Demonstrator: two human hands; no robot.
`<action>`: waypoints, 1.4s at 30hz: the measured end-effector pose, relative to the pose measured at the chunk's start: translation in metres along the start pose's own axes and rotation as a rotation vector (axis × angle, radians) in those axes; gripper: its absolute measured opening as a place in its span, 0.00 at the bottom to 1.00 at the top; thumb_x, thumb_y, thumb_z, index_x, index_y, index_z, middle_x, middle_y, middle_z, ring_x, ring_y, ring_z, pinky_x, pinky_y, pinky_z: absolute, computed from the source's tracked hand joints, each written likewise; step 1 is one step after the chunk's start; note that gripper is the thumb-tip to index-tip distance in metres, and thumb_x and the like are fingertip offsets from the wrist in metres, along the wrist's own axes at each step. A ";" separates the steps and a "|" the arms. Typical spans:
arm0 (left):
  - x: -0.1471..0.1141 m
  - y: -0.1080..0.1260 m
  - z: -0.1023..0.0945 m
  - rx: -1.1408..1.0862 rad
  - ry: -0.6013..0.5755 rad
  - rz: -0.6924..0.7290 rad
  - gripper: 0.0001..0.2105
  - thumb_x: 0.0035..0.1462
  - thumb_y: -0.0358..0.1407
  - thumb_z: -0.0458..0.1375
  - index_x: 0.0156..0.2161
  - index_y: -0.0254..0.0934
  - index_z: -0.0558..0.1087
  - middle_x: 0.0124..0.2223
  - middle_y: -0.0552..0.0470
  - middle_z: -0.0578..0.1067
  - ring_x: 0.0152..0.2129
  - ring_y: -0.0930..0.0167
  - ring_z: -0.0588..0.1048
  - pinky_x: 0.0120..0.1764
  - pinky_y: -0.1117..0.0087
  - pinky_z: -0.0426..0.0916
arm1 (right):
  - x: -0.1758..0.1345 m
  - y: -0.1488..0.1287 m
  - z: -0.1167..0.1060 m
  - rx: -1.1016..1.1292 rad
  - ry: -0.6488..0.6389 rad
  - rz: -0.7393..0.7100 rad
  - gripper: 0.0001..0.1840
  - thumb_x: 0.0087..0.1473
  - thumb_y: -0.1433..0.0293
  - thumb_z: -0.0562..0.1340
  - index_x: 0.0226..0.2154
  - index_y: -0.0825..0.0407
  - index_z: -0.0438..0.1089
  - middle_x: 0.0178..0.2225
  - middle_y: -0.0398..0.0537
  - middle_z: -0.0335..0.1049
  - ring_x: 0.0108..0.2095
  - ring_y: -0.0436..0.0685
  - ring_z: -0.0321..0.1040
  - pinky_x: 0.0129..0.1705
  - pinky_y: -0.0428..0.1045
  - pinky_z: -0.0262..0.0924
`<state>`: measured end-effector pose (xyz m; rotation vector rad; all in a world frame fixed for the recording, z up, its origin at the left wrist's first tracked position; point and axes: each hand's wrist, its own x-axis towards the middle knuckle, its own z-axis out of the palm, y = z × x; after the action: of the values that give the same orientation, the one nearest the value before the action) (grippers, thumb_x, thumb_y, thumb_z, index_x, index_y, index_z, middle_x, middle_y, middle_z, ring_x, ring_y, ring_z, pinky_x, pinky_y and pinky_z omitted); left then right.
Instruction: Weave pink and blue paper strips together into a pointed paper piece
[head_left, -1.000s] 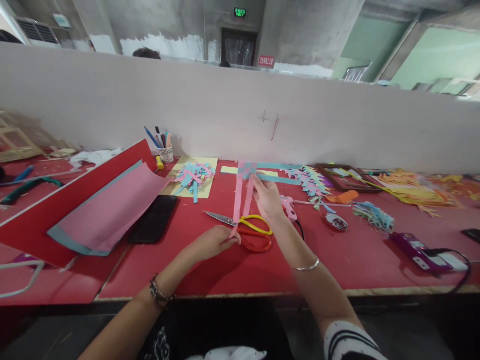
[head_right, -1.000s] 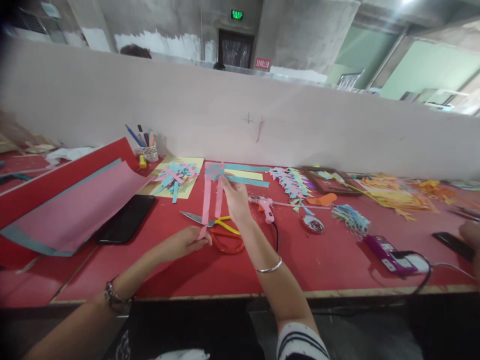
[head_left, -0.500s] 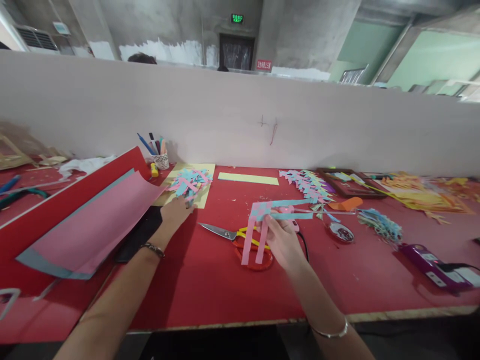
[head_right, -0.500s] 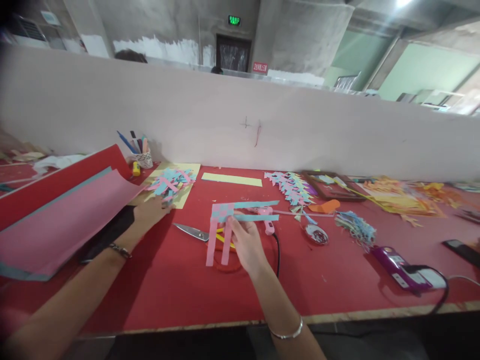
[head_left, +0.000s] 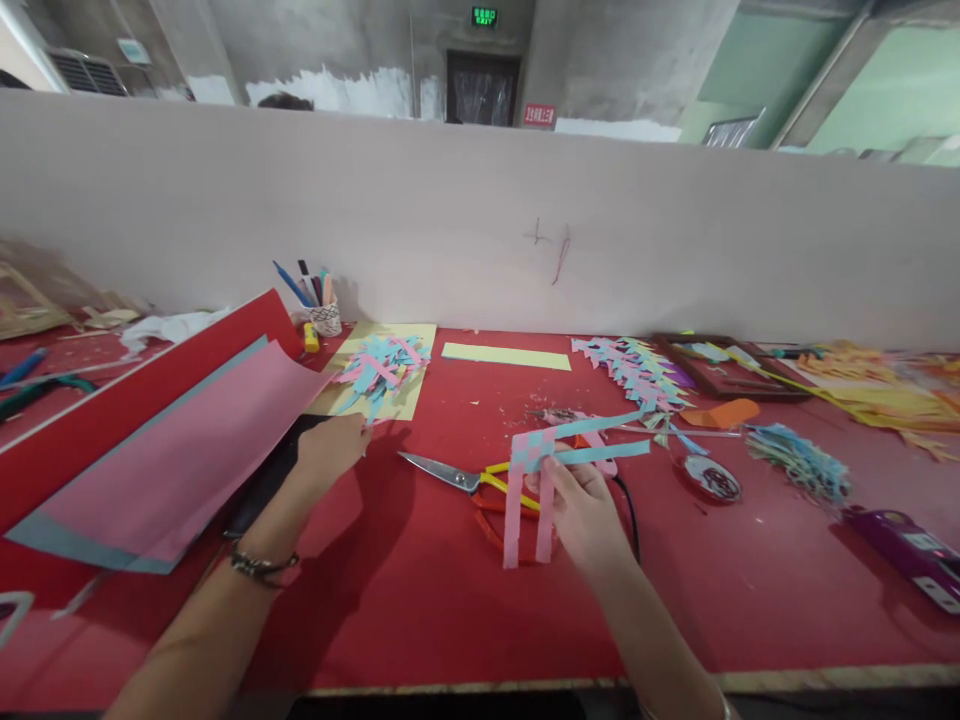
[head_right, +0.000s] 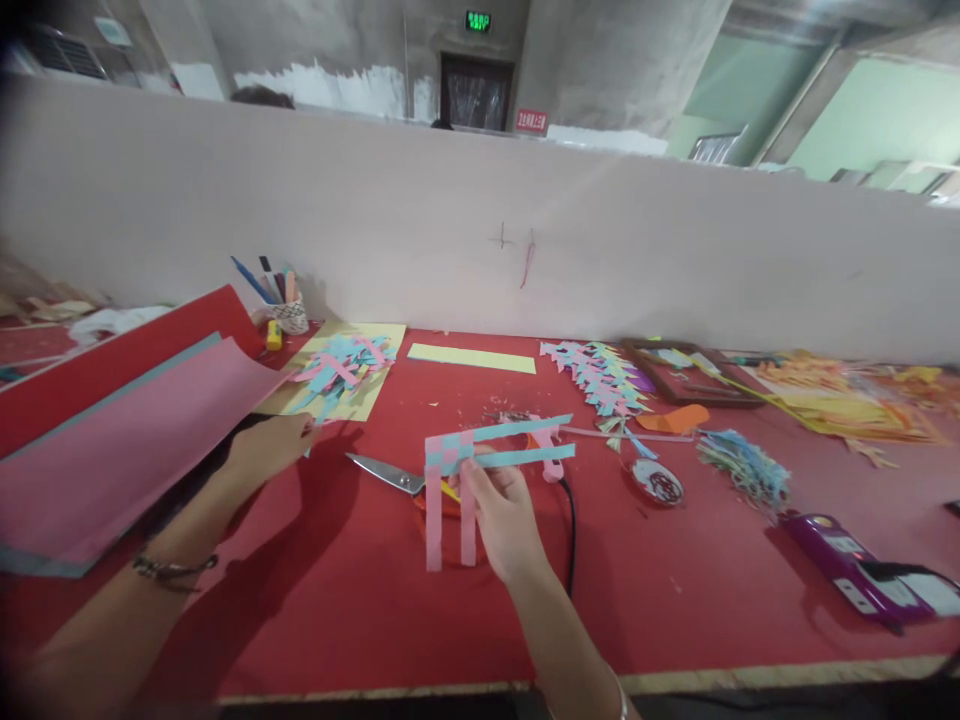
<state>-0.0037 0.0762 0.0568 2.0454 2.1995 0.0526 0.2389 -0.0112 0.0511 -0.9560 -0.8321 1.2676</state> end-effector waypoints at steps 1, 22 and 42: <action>0.002 -0.003 -0.005 -0.008 0.017 0.008 0.11 0.51 0.34 0.46 0.25 0.36 0.69 0.32 0.42 0.75 0.30 0.60 0.74 0.28 0.65 0.64 | 0.000 0.001 -0.001 -0.010 -0.005 -0.007 0.12 0.37 0.60 0.66 0.19 0.51 0.69 0.18 0.40 0.64 0.21 0.47 0.60 0.26 0.44 0.57; 0.040 0.006 -0.005 -0.644 0.182 0.353 0.12 0.43 0.43 0.55 0.34 0.40 0.69 0.45 0.45 0.71 0.50 0.58 0.62 0.50 0.59 0.58 | 0.005 0.011 0.005 -0.148 -0.126 0.015 0.11 0.39 0.60 0.64 0.22 0.51 0.72 0.22 0.41 0.69 0.26 0.50 0.65 0.32 0.47 0.61; -0.080 0.013 -0.018 -0.793 -0.010 0.574 0.15 0.49 0.43 0.50 0.18 0.36 0.66 0.17 0.57 0.66 0.17 0.75 0.63 0.21 0.76 0.57 | -0.009 -0.028 0.007 -0.733 -0.138 -0.602 0.16 0.47 0.63 0.58 0.41 0.47 0.64 0.37 0.47 0.66 0.38 0.54 0.62 0.43 0.52 0.56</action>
<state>0.0120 -0.0015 0.0821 2.0384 1.1854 0.8130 0.2425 -0.0201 0.0792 -1.0639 -1.6107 0.4965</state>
